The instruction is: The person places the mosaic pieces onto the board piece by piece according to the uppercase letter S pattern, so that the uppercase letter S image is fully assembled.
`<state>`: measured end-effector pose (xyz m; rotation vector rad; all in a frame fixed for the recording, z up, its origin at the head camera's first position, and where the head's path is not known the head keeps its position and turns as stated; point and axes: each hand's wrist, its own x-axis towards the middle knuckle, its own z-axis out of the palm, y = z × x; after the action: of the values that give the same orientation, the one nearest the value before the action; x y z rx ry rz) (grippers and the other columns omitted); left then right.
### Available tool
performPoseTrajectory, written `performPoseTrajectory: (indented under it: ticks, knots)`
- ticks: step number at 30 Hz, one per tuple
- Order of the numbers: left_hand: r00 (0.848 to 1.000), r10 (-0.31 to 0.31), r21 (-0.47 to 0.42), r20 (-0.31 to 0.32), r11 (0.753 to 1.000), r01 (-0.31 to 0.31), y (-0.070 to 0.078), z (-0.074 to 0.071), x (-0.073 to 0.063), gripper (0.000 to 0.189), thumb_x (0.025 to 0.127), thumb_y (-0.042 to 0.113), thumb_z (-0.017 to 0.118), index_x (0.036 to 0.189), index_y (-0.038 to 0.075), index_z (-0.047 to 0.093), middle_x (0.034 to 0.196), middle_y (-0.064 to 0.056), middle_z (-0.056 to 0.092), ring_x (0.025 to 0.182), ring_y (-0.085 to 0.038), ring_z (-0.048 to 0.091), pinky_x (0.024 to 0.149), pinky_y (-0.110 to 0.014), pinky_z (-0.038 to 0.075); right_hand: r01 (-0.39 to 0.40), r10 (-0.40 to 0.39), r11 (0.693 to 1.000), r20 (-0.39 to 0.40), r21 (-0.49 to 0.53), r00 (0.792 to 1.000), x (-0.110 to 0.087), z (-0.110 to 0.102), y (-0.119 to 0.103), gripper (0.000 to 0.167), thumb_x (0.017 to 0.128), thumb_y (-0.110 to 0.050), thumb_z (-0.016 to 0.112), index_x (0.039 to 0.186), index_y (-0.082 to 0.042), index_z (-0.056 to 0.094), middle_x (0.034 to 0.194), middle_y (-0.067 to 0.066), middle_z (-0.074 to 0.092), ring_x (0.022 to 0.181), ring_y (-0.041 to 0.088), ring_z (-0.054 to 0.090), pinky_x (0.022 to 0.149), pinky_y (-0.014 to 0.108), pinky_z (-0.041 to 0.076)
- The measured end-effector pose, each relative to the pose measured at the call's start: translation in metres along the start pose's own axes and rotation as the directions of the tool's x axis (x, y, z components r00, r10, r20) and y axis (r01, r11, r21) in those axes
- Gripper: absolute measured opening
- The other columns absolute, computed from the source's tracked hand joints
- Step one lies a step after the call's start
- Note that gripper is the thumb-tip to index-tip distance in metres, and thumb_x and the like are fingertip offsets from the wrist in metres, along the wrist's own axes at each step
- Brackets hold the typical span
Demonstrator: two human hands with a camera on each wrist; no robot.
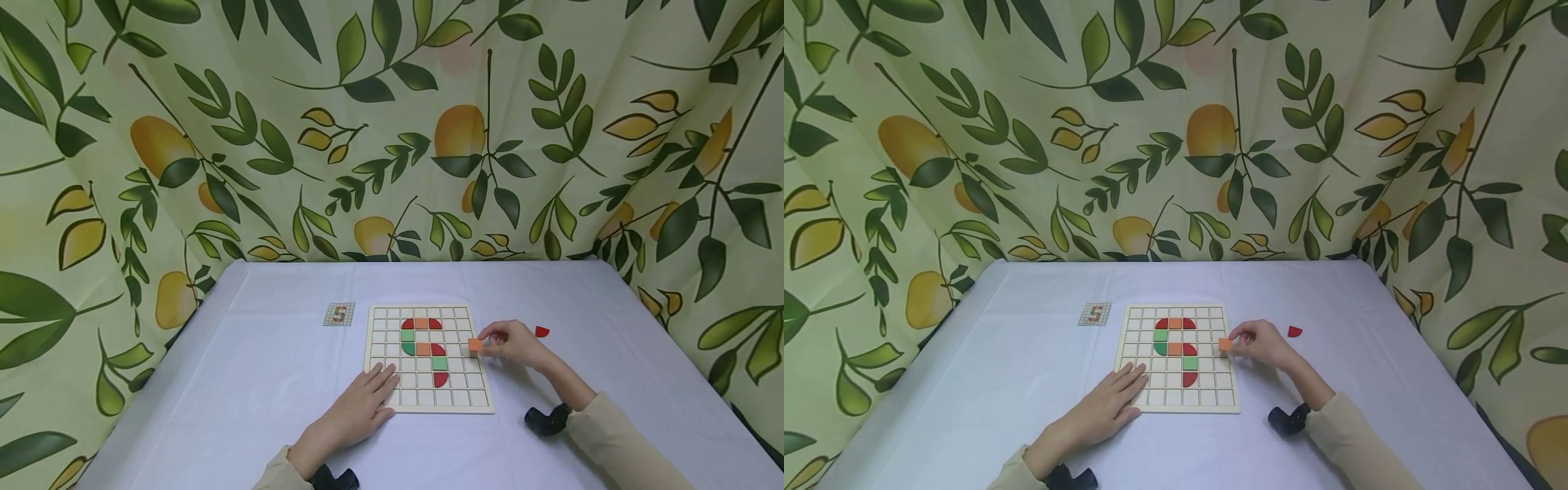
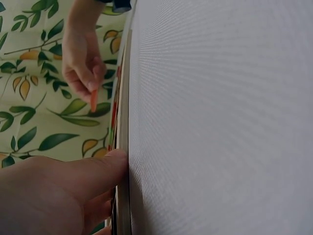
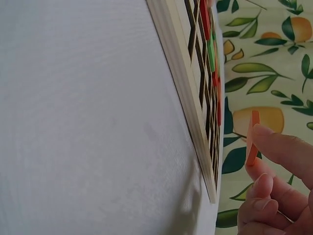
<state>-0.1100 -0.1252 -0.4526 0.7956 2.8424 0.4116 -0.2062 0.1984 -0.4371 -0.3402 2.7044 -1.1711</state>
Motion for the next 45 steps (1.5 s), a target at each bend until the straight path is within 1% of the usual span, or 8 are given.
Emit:
performPoseTrajectory:
  ticks: [7, 12, 17, 20, 32, 35, 45]
  knots:
    - [1.000, -0.001, 0.000, 0.003, 1.000, 0.001, 0.001, 0.000, -0.001, 0.054, 0.099, 0.032, 0.049, 0.148, 0.012, 0.040, 0.159, -0.004, 0.033, 0.150, -0.029, 0.027, 0.120, -0.051, 0.028, 0.030, -0.030, 1.000, 0.010, -0.004, 0.999, -0.002, 0.002, -0.005, 0.026, 0.076, -0.015, 0.080, 0.094, 0.001, 0.069, 0.068, -0.001, 0.046, 0.068, 0.012, 0.043, 0.055, 0.018, 0.033]
    - [1.000, 0.001, 0.003, 0.000, 1.000, -0.001, 0.001, -0.001, 0.000, 0.054, 0.099, 0.032, 0.049, 0.148, 0.012, 0.040, 0.159, -0.005, 0.033, 0.150, -0.029, 0.027, 0.120, -0.051, 0.028, 0.029, -0.030, 1.000, 0.021, 0.008, 0.999, -0.003, 0.004, -0.006, 0.025, 0.076, -0.014, 0.080, 0.094, 0.000, 0.069, 0.068, -0.001, 0.045, 0.068, 0.012, 0.043, 0.055, 0.018, 0.034]
    - [1.000, -0.002, -0.002, 0.003, 1.000, 0.002, 0.001, -0.001, 0.000, 0.054, 0.098, 0.032, 0.050, 0.147, 0.012, 0.040, 0.159, -0.005, 0.033, 0.150, -0.029, 0.027, 0.119, -0.051, 0.028, 0.047, -0.048, 0.999, 0.034, 0.016, 0.998, -0.004, 0.008, -0.009, 0.025, 0.076, -0.012, 0.080, 0.094, 0.002, 0.069, 0.069, -0.001, 0.047, 0.067, 0.011, 0.043, 0.055, 0.017, 0.034]
    - [1.000, -0.004, 0.000, 0.006, 1.000, 0.004, 0.001, -0.001, -0.001, 0.054, 0.098, 0.032, 0.050, 0.147, 0.012, 0.040, 0.159, -0.004, 0.033, 0.150, -0.029, 0.027, 0.119, -0.051, 0.029, 0.044, -0.045, 0.999, 0.043, 0.025, 0.998, -0.005, 0.010, -0.011, 0.025, 0.076, -0.012, 0.080, 0.094, 0.001, 0.070, 0.069, -0.001, 0.048, 0.068, 0.012, 0.043, 0.055, 0.017, 0.035]
    - [1.000, -0.006, 0.001, 0.007, 1.000, 0.006, 0.002, -0.002, -0.001, 0.054, 0.098, 0.033, 0.050, 0.147, 0.012, 0.040, 0.159, -0.004, 0.033, 0.150, -0.029, 0.027, 0.119, -0.051, 0.028, 0.083, -0.088, 0.995, 0.079, 0.062, 0.993, -0.009, 0.016, -0.014, 0.025, 0.077, -0.013, 0.080, 0.095, 0.001, 0.069, 0.066, -0.002, 0.048, 0.063, 0.007, 0.042, 0.053, 0.016, 0.035]
    - [1.000, -0.005, 0.003, 0.005, 1.000, 0.005, 0.002, -0.002, -0.001, 0.054, 0.098, 0.033, 0.050, 0.147, 0.012, 0.040, 0.159, -0.004, 0.033, 0.150, -0.029, 0.027, 0.119, -0.051, 0.029, 0.086, -0.091, 0.994, 0.084, 0.065, 0.992, -0.009, 0.017, -0.015, 0.025, 0.077, -0.013, 0.080, 0.094, 0.001, 0.069, 0.066, -0.003, 0.046, 0.063, 0.006, 0.042, 0.053, 0.016, 0.034]
    - [1.000, -0.002, 0.009, -0.001, 1.000, 0.002, 0.003, -0.002, -0.002, 0.054, 0.098, 0.032, 0.050, 0.147, 0.012, 0.041, 0.159, -0.005, 0.034, 0.149, -0.029, 0.028, 0.119, -0.051, 0.029, 0.132, -0.138, 0.989, 0.096, 0.067, 0.986, -0.010, 0.021, -0.015, 0.026, 0.077, -0.015, 0.080, 0.092, 0.002, 0.069, 0.067, -0.003, 0.049, 0.063, 0.004, 0.042, 0.055, 0.015, 0.034]
